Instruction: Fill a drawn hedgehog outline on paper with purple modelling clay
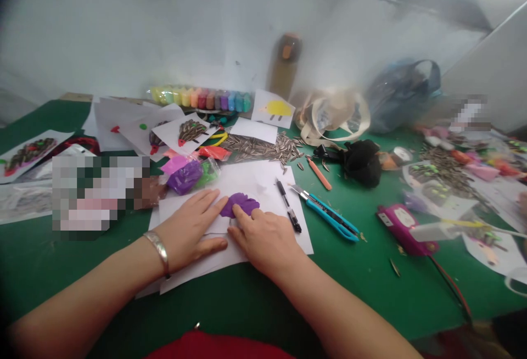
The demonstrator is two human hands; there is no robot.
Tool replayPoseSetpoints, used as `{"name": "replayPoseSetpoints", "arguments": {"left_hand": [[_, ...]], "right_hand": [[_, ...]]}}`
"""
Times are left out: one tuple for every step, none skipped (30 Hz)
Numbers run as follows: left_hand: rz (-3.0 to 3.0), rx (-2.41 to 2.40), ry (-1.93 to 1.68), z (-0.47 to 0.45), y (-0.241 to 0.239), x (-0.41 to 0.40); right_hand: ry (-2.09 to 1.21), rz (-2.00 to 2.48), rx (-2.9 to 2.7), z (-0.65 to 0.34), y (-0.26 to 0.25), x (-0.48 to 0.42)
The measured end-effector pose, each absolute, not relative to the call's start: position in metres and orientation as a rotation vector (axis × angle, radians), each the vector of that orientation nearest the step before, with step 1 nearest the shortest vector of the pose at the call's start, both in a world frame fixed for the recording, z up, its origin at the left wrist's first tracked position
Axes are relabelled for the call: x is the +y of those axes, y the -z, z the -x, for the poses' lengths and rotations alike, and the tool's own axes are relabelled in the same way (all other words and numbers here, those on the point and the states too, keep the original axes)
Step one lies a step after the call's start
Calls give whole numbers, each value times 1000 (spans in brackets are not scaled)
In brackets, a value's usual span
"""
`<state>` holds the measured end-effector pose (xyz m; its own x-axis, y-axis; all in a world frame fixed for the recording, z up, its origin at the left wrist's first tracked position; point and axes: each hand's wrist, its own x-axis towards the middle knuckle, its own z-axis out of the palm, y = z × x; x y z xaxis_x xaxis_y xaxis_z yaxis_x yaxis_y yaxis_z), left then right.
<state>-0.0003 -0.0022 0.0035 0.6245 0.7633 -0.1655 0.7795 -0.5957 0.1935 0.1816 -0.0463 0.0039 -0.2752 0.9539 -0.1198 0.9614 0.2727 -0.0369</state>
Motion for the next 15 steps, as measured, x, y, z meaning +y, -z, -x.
{"name": "replayPoseSetpoints", "arguments": {"left_hand": [[-2601,1261,99,0,-3,-2],[-2602,1263,99,0,-3,-2],[-2605,1262,91,1,-3,-3],[-2609,1260,79,1,-2,-3],[-2611,1258,70,1,-2,-3],[-2610,1254,66,2,-1,-3],[-2605,1250,65,2,-1,-3],[-2600,1246,65,2,-1,-3],[-2595,1243,61,2,0,-3],[-2592,1239,51,2,0,-3],[-2590,1238,35,3,0,-3],[-2590,1239,23,2,0,-2],[-2588,1243,24,2,-1,-2],[-2588,1248,40,2,-2,-2],[-2588,1255,69,1,-3,-2]], "right_hand": [[157,-1850,2428,-182,-4,-46],[161,-1854,2411,-182,-4,-46],[164,-1856,2395,-182,-5,-46],[163,-1861,2380,-183,-5,-46],[158,-1865,2367,-183,-5,-45],[151,-1871,2358,-183,-6,-45],[144,-1876,2351,-184,-6,-45],[139,-1880,2347,-185,-6,-44],[135,-1884,2341,-186,-6,-44],[134,-1888,2335,-187,-5,-43],[133,-1890,2329,-188,-5,-43],[132,-1893,2322,-189,-5,-43],[131,-1895,2316,-191,-4,-42],[128,-1899,2311,-192,-4,-42],[127,-1902,2305,-193,-4,-42]]}}
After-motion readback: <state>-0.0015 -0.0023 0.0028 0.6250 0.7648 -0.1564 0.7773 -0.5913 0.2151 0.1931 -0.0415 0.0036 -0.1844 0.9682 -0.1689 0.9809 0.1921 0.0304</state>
